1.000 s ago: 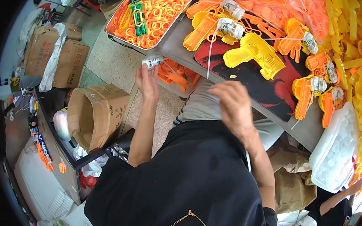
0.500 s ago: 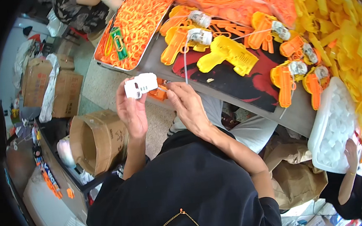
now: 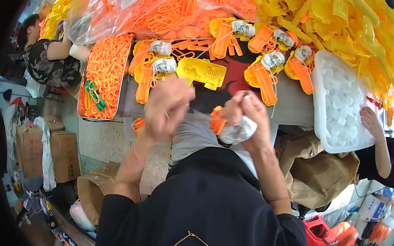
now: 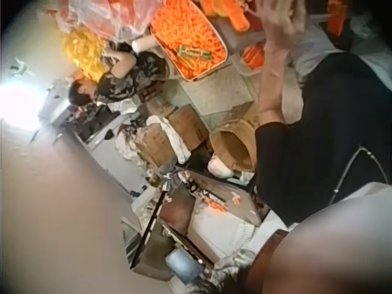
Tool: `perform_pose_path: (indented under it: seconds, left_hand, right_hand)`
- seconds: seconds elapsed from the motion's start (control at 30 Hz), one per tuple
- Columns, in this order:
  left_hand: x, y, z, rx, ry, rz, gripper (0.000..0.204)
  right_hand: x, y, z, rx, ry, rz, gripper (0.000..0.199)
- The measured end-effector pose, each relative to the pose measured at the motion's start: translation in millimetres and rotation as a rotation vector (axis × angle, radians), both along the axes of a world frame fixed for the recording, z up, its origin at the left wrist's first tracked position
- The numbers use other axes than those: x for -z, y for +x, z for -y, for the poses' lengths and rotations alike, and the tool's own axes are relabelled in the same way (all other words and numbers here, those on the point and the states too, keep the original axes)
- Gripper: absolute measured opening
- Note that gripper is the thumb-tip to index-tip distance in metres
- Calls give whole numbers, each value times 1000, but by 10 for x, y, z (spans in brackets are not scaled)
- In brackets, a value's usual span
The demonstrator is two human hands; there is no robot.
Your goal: Assembling plastic toy guns by attaching components and applying labels at a factory workbench.
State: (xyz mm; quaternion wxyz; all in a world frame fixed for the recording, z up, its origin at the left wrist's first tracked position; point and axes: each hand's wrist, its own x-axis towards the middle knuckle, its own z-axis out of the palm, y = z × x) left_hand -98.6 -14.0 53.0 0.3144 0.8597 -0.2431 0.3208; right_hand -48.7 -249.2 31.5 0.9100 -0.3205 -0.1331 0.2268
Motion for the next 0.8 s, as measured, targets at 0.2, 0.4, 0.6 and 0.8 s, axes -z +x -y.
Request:
perform_pose_path:
  seconds: [0.2,0.4,0.6,0.8]
  left_hand:
    - [539,836,-408,-456,581,-197,42]
    - [403,841,-295,-369,448,-299,40]
    - [571,796,105,-320,-380,-532,40]
    - [824,831,138,-218,-556,-581,37]
  right_hand:
    - [-866,391,594,213,-515,311,40]
    - [-485,805,34,-103,-1053,665,26]
    - [199,908,-261,17,-1420,950,16]
    - [251,855,-223,181,-1429,1017,17]
